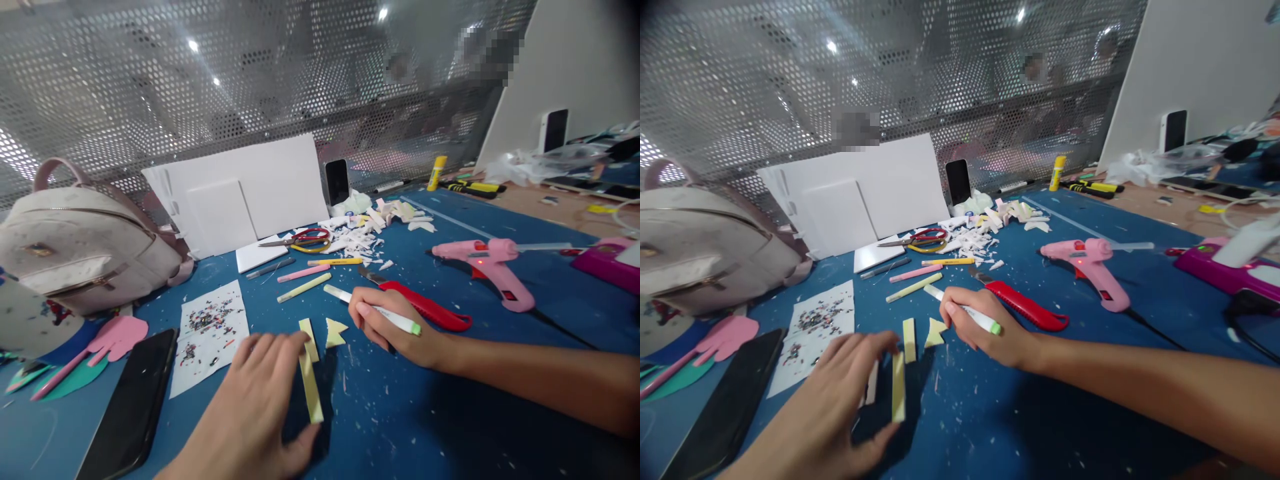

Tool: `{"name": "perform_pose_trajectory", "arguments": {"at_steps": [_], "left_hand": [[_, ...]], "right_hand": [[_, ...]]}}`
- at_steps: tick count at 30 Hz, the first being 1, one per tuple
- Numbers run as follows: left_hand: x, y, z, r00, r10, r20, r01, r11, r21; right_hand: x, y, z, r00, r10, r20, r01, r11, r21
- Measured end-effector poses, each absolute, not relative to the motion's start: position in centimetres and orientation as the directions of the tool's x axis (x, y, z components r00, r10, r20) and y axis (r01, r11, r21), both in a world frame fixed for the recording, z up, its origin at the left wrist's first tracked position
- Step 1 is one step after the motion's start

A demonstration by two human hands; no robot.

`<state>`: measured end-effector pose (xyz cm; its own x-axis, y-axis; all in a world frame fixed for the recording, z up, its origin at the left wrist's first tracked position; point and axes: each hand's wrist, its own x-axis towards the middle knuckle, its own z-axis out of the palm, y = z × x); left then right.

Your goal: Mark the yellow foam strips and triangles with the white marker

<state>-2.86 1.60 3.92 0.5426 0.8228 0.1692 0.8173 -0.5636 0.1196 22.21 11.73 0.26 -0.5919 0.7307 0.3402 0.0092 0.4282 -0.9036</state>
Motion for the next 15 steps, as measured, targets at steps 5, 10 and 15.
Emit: {"name": "perform_pose_trajectory", "arguments": {"at_steps": [5,10,15], "left_hand": [[-4.3,4.3,3.4,0.399,0.897,0.189,0.868,-0.436,0.236],[-4.9,5.3,2.7,0.411,0.900,0.147,0.870,-0.435,0.234],[-4.7,5.6,2.7,0.410,0.901,0.142,0.868,-0.433,0.242]], "right_hand": [[22.2,11.6,0.3,-0.595,0.725,0.348,0.001,0.433,-0.901],[22.2,11.7,0.2,-0.599,0.720,0.351,-0.005,0.435,-0.901],[22.1,11.8,0.3,-0.602,0.719,0.347,0.001,0.435,-0.900]]}}
